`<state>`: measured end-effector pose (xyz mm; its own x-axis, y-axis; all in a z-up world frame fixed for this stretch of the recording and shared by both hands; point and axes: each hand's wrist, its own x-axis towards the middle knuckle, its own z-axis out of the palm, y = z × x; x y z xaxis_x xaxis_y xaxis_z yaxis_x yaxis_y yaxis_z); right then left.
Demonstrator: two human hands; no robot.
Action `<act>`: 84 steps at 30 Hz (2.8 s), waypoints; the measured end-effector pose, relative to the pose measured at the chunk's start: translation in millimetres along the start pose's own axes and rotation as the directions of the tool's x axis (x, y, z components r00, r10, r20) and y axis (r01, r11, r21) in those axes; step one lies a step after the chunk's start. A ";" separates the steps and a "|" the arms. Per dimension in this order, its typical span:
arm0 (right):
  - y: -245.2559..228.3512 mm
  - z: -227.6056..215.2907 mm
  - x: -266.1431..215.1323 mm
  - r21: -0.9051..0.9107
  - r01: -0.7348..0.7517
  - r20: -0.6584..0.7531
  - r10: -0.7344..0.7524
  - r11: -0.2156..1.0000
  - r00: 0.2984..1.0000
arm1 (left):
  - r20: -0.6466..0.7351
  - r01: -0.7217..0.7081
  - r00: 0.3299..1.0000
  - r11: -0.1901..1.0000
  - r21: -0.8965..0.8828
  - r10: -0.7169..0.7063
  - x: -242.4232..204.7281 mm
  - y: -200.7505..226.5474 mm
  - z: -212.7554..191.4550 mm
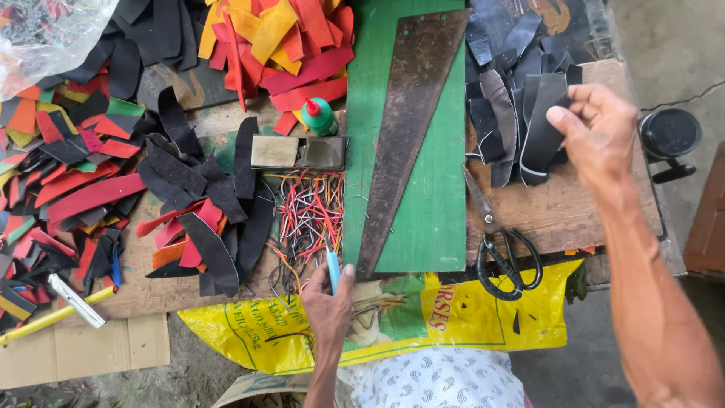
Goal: The person uses a utility knife to cut black rubber strips on a green cutting board, then trims the cut pieces with scissors. The person repeats this process with multiple rubber pieces, placing finished pieces aside.
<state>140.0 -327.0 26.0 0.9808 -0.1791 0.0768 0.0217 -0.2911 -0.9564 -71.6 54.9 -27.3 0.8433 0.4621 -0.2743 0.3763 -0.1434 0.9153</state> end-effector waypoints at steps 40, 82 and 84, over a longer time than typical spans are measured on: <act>-6.0 150.6 -141.2 -0.217 0.365 0.279 -0.301 0.905 0.912 | 0.012 -0.197 0.979 0.940 0.279 0.202 -23.2 16.6 24.0; 8.8 150.0 -164.4 -0.269 0.417 0.196 -0.375 0.868 0.906 | -0.091 -0.439 0.635 0.456 0.774 0.767 106.4 44.5 -73.1; 10.2 150.3 -164.7 -0.264 0.421 0.197 -0.379 0.867 0.904 | -0.016 -0.430 0.619 0.356 0.830 0.785 123.1 50.2 -84.6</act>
<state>7.8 -159.2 -38.7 0.9167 0.1335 0.3766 0.3809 -0.5765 -0.7229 18.6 178.7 9.9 0.8114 0.1881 0.5535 0.0901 -0.9757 0.1995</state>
